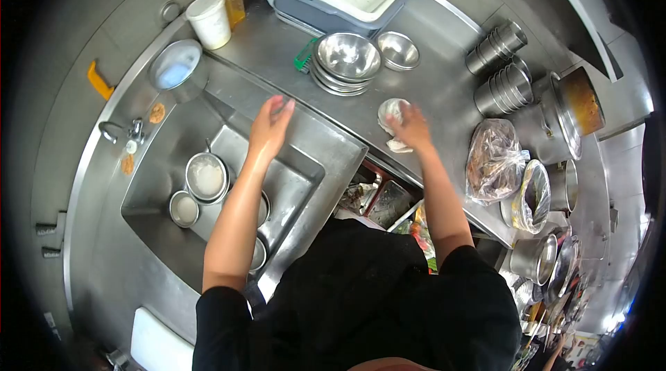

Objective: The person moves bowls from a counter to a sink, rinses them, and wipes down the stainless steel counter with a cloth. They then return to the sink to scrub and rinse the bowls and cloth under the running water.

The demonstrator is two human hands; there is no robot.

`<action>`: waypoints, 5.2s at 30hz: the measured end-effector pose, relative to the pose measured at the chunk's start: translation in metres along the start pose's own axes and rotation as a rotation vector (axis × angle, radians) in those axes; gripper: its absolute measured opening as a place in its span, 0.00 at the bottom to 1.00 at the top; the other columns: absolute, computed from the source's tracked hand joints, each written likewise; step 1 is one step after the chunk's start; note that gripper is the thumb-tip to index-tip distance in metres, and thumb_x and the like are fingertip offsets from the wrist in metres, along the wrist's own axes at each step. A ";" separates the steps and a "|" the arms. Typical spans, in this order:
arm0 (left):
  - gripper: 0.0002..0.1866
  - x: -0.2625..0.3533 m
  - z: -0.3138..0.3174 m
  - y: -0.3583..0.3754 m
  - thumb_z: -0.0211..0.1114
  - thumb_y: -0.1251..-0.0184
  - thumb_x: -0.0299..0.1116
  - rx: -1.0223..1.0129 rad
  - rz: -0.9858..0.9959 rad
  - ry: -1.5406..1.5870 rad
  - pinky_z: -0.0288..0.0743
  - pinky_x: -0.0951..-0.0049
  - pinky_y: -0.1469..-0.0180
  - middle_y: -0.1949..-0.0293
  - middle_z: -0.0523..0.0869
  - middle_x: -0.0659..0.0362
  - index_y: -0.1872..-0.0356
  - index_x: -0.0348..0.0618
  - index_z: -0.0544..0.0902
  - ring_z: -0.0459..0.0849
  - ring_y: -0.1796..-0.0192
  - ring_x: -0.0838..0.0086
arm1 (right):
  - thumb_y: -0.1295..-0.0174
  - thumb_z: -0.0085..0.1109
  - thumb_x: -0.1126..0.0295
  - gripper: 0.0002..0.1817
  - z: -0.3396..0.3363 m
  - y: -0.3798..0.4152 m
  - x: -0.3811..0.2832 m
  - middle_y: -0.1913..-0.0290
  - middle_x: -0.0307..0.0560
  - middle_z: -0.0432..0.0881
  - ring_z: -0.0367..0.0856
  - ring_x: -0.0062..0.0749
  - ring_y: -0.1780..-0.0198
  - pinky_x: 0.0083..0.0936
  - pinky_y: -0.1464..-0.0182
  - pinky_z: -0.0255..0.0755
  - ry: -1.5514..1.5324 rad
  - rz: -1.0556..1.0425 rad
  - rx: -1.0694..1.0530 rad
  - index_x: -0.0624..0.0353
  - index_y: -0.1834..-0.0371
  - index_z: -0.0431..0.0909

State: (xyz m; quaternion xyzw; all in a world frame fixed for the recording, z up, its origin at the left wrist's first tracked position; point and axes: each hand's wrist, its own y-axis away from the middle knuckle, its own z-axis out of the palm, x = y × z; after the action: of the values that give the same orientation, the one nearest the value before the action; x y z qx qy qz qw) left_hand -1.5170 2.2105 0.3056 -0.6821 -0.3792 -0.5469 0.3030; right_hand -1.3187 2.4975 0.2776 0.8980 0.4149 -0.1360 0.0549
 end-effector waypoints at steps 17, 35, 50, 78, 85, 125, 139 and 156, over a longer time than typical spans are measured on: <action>0.11 -0.028 0.071 -0.092 0.52 0.38 0.31 -0.031 -0.613 0.514 0.79 0.65 0.72 0.71 0.80 0.51 0.63 0.31 0.75 0.83 0.71 0.61 | 0.49 0.63 0.58 0.36 0.050 -0.085 -0.028 0.32 0.49 0.60 0.53 0.45 0.29 0.45 0.28 0.44 0.035 -0.466 0.159 0.53 0.34 0.63; 0.07 -0.047 -0.107 0.113 0.55 0.40 0.30 0.608 -0.573 0.828 0.75 0.73 0.83 0.75 0.79 0.57 0.68 0.36 0.76 0.80 0.79 0.66 | 0.52 0.61 0.66 0.27 0.078 -0.111 -0.076 0.39 0.46 0.72 0.66 0.43 0.36 0.41 0.34 0.56 -0.123 -0.641 0.257 0.53 0.44 0.74; 0.11 0.013 -0.232 0.230 0.61 0.54 0.21 1.003 0.287 -1.166 0.79 0.65 0.57 0.41 0.76 0.54 0.72 0.40 0.67 0.79 0.46 0.57 | 0.48 0.55 0.67 0.25 0.076 -0.105 -0.086 0.45 0.54 0.76 0.72 0.48 0.43 0.39 0.38 0.62 -0.009 -0.688 0.337 0.60 0.44 0.72; 0.13 -0.123 -0.278 0.480 0.57 0.41 0.34 1.504 -0.553 0.714 0.85 0.68 0.74 0.70 0.82 0.46 0.64 0.31 0.73 0.85 0.74 0.60 | 0.48 0.53 0.67 0.24 0.081 -0.104 -0.089 0.45 0.56 0.77 0.73 0.51 0.45 0.39 0.40 0.64 0.029 -0.660 0.355 0.62 0.46 0.73; 0.42 -0.207 -0.334 0.566 0.63 0.41 0.57 1.693 -0.379 -0.209 0.80 0.66 0.57 0.53 0.79 0.43 0.41 0.27 0.64 0.83 0.60 0.62 | 0.53 0.60 0.64 0.26 0.083 -0.102 -0.091 0.50 0.52 0.79 0.75 0.48 0.46 0.41 0.43 0.64 0.025 -0.616 0.441 0.55 0.47 0.76; 0.33 -0.075 -0.100 0.086 0.67 0.45 0.32 0.775 -0.503 -0.182 0.67 0.71 0.42 0.47 0.76 0.48 0.39 0.29 0.65 0.76 0.46 0.68 | 0.43 0.48 0.73 0.32 0.196 -0.452 -0.373 0.30 0.57 0.55 0.56 0.53 0.31 0.36 0.30 0.51 -0.089 -0.564 0.331 0.50 0.32 0.59; 0.31 -0.083 -0.080 0.115 0.67 0.46 0.30 0.790 -0.538 -0.100 0.70 0.75 0.47 0.54 0.80 0.52 0.40 0.31 0.67 0.79 0.53 0.72 | 0.44 0.49 0.69 0.26 0.182 -0.369 -0.344 0.35 0.60 0.63 0.58 0.55 0.33 0.43 0.31 0.49 -0.010 -0.566 0.250 0.54 0.38 0.67; 0.31 -0.041 -0.065 0.110 0.68 0.46 0.37 0.799 -0.393 -0.061 0.68 0.72 0.45 0.53 0.80 0.51 0.42 0.32 0.70 0.78 0.50 0.70 | 0.49 0.51 0.77 0.19 0.179 -0.157 -0.339 0.39 0.43 0.71 0.63 0.40 0.34 0.35 0.33 0.55 -0.438 -1.281 -0.154 0.44 0.56 0.82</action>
State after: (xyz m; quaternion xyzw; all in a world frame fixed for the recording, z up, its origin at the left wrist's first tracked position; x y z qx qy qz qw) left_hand -1.4618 2.0908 0.2799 -0.4423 -0.6918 -0.3843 0.4220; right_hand -1.6837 2.3140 0.2067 0.4203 0.8526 -0.2905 0.1102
